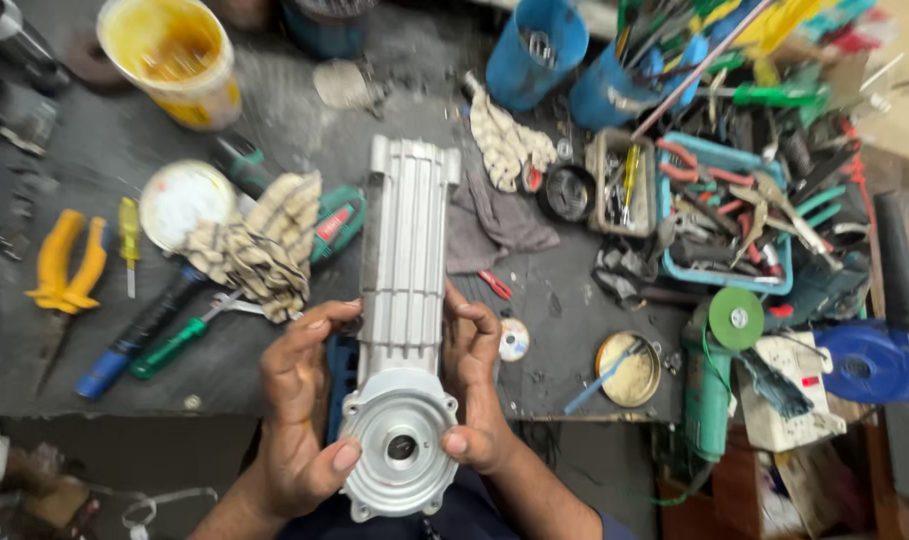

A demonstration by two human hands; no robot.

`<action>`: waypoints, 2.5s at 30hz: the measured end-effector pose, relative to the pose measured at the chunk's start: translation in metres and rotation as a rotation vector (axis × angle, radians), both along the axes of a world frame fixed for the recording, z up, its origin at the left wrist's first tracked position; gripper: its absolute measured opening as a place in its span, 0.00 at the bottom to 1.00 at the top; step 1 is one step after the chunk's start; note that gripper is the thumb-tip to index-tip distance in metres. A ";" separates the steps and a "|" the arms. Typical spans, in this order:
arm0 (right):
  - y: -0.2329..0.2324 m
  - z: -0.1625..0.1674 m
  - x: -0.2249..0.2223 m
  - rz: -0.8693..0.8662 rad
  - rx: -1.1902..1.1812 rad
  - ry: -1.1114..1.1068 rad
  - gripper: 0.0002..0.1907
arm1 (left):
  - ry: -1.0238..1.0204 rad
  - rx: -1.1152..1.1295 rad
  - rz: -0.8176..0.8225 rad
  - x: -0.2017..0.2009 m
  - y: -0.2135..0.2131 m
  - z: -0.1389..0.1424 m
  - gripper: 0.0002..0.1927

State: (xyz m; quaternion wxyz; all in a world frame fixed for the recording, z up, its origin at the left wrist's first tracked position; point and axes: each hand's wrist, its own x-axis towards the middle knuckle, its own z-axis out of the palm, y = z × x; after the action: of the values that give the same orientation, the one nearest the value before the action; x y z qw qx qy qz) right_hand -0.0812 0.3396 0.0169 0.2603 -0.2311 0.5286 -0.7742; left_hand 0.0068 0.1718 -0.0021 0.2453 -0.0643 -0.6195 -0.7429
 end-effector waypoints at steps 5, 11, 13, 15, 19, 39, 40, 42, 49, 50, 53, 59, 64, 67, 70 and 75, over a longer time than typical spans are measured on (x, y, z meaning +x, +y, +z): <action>0.000 -0.003 -0.002 -0.032 -0.019 0.072 0.70 | 0.072 -0.385 0.101 0.006 -0.037 -0.001 0.37; 0.004 0.006 0.010 -0.170 0.026 0.102 0.67 | -0.245 -1.301 0.608 -0.024 -0.110 -0.023 0.25; 0.007 0.009 0.015 -0.236 0.039 0.163 0.63 | -0.320 -1.384 0.565 -0.031 -0.122 -0.032 0.20; 0.009 0.014 0.022 -0.334 0.050 0.250 0.59 | -0.350 -1.277 0.520 -0.034 -0.127 -0.035 0.15; 0.001 0.036 0.070 -0.794 -0.012 0.885 0.30 | -0.212 -0.954 0.630 -0.018 -0.127 -0.016 0.12; -0.213 0.012 0.159 -0.208 -0.371 -0.205 0.18 | -0.296 -0.813 -0.400 0.159 -0.180 -0.001 0.29; -0.217 0.013 0.156 -0.036 -0.606 -0.391 0.19 | -0.070 -0.913 -0.329 0.156 -0.194 0.007 0.28; -0.230 0.012 0.154 -0.023 -0.660 -0.686 0.23 | 0.376 -1.079 -0.144 0.153 -0.220 0.019 0.26; -0.251 -0.039 0.185 -0.246 0.165 -0.204 0.20 | 0.179 -1.101 0.521 0.126 -0.210 0.021 0.27; -0.247 -0.048 0.180 -0.257 0.288 0.090 0.21 | 0.181 -1.132 0.469 0.128 -0.201 0.017 0.25; -0.224 -0.063 0.159 -0.304 0.092 -0.465 0.21 | 0.333 -1.157 0.309 0.138 -0.194 0.006 0.25; -0.199 -0.055 0.181 0.176 -0.346 -0.815 0.49 | 0.229 -0.953 0.032 0.125 -0.219 -0.018 0.21; -0.210 -0.050 0.204 0.194 -0.226 -0.523 0.53 | 0.088 -0.595 0.068 0.099 -0.213 -0.051 0.06; -0.202 -0.039 0.202 0.291 -0.119 -0.173 0.56 | -0.109 -0.182 0.037 0.087 -0.214 -0.066 0.12; -0.199 -0.027 0.194 0.159 -0.062 0.033 0.51 | -0.297 0.371 -0.042 0.075 -0.222 -0.064 0.19; -0.209 -0.021 0.172 -0.316 0.111 0.171 0.38 | -0.295 0.315 -0.375 0.090 -0.182 -0.020 0.30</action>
State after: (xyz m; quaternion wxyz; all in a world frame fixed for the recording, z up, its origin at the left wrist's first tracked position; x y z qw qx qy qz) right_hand 0.0904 0.1309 -0.0038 0.1018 -0.1955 0.6205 -0.7526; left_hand 0.0966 -0.0101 -0.0225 0.0179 -0.0302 -0.5028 -0.8637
